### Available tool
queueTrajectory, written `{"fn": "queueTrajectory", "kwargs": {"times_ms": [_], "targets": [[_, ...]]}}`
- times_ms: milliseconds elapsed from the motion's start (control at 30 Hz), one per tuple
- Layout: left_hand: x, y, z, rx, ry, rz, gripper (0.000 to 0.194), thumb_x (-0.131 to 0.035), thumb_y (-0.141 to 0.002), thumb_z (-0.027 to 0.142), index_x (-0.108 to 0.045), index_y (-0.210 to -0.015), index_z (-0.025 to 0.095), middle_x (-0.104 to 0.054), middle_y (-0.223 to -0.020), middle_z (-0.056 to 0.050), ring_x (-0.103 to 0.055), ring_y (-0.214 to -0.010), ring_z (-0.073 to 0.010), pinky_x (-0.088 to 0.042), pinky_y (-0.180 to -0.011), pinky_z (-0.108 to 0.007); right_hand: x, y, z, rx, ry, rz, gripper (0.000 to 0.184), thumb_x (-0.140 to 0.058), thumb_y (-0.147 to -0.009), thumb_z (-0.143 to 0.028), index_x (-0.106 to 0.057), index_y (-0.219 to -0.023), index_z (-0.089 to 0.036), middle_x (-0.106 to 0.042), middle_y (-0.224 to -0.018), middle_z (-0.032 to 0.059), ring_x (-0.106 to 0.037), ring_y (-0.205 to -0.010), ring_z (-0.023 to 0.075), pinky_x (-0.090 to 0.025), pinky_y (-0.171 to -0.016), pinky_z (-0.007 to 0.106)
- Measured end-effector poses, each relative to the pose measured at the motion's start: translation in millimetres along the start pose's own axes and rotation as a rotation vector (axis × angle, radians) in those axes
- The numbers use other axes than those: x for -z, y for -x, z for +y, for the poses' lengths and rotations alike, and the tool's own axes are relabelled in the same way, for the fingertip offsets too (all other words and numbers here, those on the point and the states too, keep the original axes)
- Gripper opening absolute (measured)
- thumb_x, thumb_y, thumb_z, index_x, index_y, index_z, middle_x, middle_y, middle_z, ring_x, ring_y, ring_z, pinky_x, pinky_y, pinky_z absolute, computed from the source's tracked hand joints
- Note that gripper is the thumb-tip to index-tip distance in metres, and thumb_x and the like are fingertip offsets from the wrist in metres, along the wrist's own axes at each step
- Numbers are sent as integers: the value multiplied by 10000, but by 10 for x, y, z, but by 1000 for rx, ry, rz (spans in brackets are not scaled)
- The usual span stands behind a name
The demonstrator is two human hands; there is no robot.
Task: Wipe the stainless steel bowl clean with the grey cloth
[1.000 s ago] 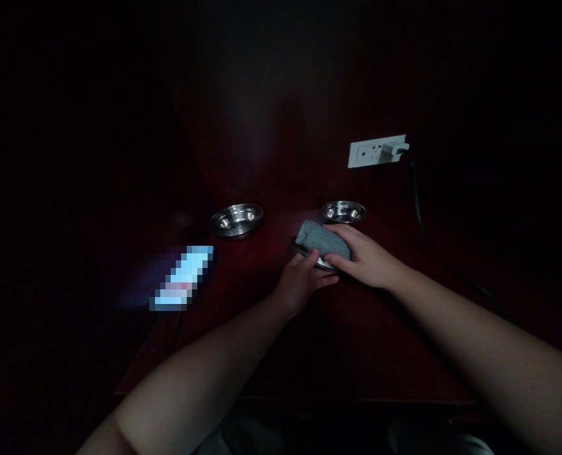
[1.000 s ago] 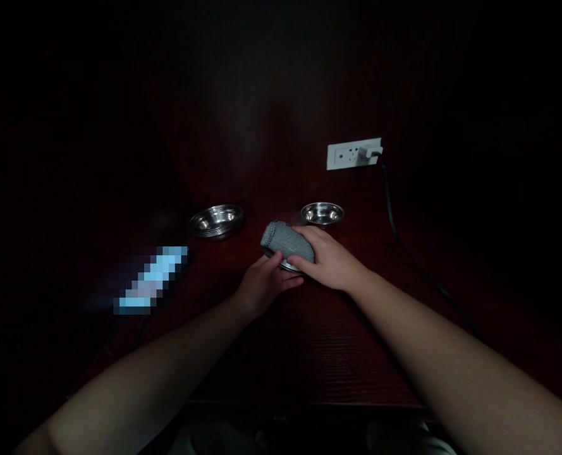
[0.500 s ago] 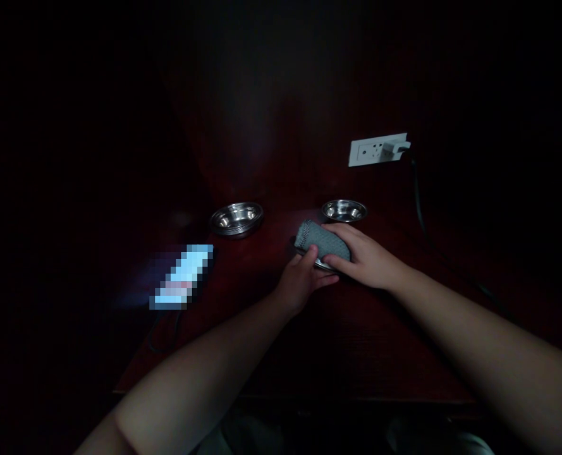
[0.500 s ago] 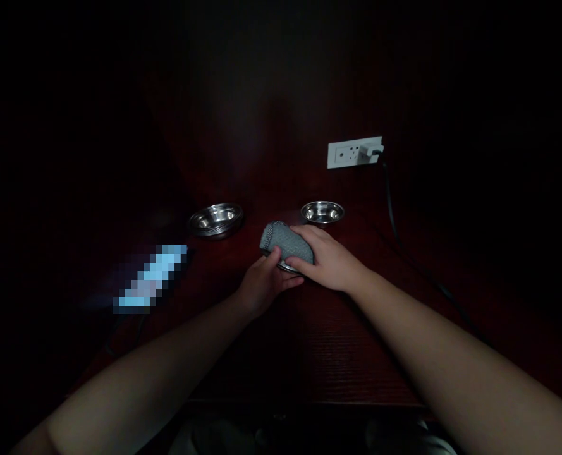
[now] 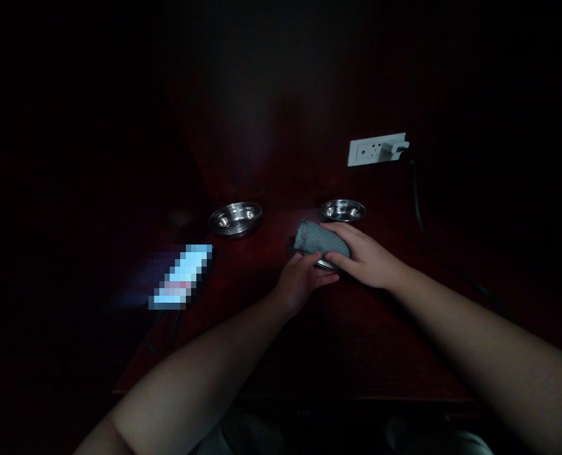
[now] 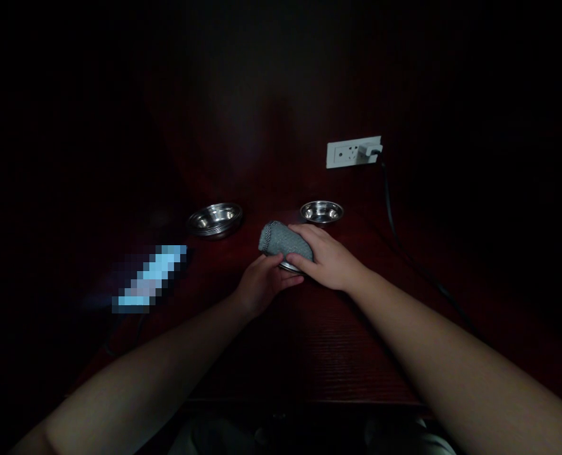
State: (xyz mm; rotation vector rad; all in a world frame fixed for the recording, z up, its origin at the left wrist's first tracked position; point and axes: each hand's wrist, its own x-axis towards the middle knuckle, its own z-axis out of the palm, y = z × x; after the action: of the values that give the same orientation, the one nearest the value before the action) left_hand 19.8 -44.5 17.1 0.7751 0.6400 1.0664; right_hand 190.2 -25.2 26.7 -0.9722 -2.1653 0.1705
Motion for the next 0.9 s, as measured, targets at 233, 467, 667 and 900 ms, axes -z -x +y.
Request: {"fn": "queueTrajectory", "kwargs": {"times_ms": [233, 467, 667, 900], "targets": [[30, 7, -24, -30, 15, -70, 188, -557, -823, 153, -578, -1007, 119, -674, -867, -68, -665, -749, -178, -532, -781, -371, -27, -6, 49, 6, -37, 35, 496, -490, -932, -443, -484, -1353, -182, -576, -1333, 137, -540, -1241, 295, -425, -1063, 511], [25, 0, -15, -97, 12, -23, 209, -522, -915, 261, -565, -1064, 120, -671, -922, -78, -668, -709, -155, -544, -740, -341, -25, -12, 59, -18, 1, 70, 488, -510, -927, -433, -514, -1332, -159, -594, -1314, 148, -562, -1213, 292, -436, -1052, 493], [12, 9, 5, -87, -2, 16, 192, -467, -948, 265, -562, -1033, 121, -664, -892, -69, -665, -674, -142, -545, -695, -309, -19, -14, 42, -32, 6, 61, 487, -509, -926, -425, -508, -1340, -168, -594, -1316, 143, -565, -1210, 298, -445, -1038, 502], [-8, -8, 8, -86, -16, 69, 190, -467, -947, 289, -557, -993, 129, -650, -887, -68, -652, -668, -140, -539, -672, -305, -14, -14, 43, -54, -16, 44, 495, -496, -932, -439, -509, -1344, -164, -592, -1319, 137, -559, -1220, 290, -441, -1048, 475]]}}
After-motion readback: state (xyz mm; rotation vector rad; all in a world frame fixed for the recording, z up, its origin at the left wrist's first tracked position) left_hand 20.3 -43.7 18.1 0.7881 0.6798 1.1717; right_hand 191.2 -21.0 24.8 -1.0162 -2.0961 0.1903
